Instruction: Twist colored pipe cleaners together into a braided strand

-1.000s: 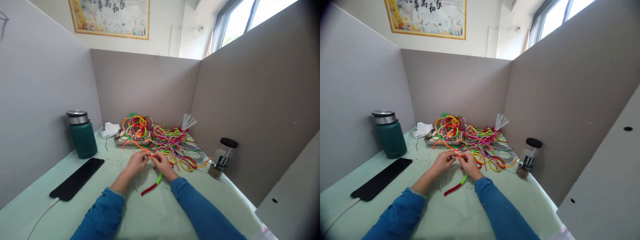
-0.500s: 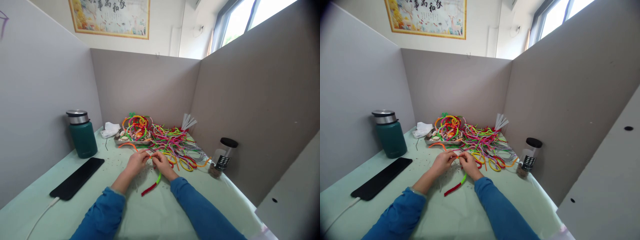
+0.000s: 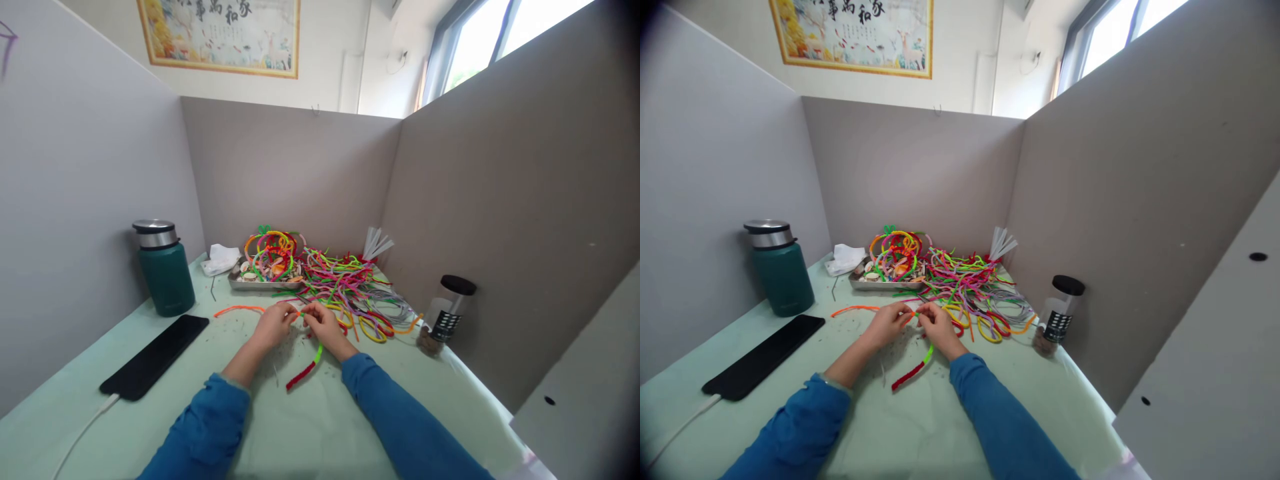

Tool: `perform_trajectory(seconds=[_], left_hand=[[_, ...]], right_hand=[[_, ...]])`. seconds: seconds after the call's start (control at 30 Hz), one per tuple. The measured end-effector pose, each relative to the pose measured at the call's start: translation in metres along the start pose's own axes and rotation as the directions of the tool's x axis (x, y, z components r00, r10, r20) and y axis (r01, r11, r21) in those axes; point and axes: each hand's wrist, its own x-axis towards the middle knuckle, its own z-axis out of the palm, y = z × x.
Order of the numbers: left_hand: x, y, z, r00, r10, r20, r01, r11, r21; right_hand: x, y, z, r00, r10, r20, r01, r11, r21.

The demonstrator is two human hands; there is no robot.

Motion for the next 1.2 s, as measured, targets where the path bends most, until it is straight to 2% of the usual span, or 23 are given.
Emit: perform_trajectory(seconds=[0.13, 0.37, 0.5, 0.63, 0.7, 0.8, 1.0, 1.2], left_hand=[[0.0025, -0.0013, 0.0016, 0.991, -0.104, 0.08, 0.114, 0.985, -0.132], [0.0036, -0.0034, 0.0017, 0.964, -0.189, 0.186, 0.233, 0.938, -0.255], [0.0022, -0.0038, 0.0018, 0.951, -0.2, 0.237, 0.274, 0.899, -0.342], [-0.0012, -0.0011, -0.0003, 0.925, -0.177, 0.337, 0.335, 0.799, -0.499], [-0.0018, -0.0014, -0.0002, 0.919, -0.163, 0.358, 0.343, 0.78, -0.523], [-0.0007, -0.0043, 0.002, 0.935, -0.17, 0.312, 0.307, 0.829, -0.467], [0.0005, -0.004, 0.0027, 0.987, -0.13, 0.099, 0.147, 0.972, -0.182], [-0.0029, 0.0005, -0.0021, 0.996, -0.063, 0.063, 0.065, 0.997, -0.031]], right_hand=[[-0.0006, 0.0001, 0.0, 1.0, -0.017, 0.01, 0.017, 0.999, -0.027], [-0.0014, 0.0, 0.0007, 0.996, -0.082, 0.031, 0.085, 0.988, -0.126], [-0.0011, 0.0016, 0.0015, 0.993, -0.111, 0.042, 0.117, 0.977, -0.181], [-0.0002, 0.0027, 0.0015, 0.994, -0.11, 0.01, 0.11, 0.979, -0.171], [0.0001, 0.0028, 0.0014, 0.994, -0.109, 0.005, 0.109, 0.98, -0.169], [0.0003, 0.003, 0.0015, 0.993, -0.118, 0.002, 0.116, 0.978, -0.171], [0.0004, 0.0044, 0.0024, 0.993, -0.118, -0.011, 0.114, 0.978, -0.175], [-0.0003, 0.0032, 0.0025, 0.992, -0.124, -0.005, 0.121, 0.975, -0.186]])
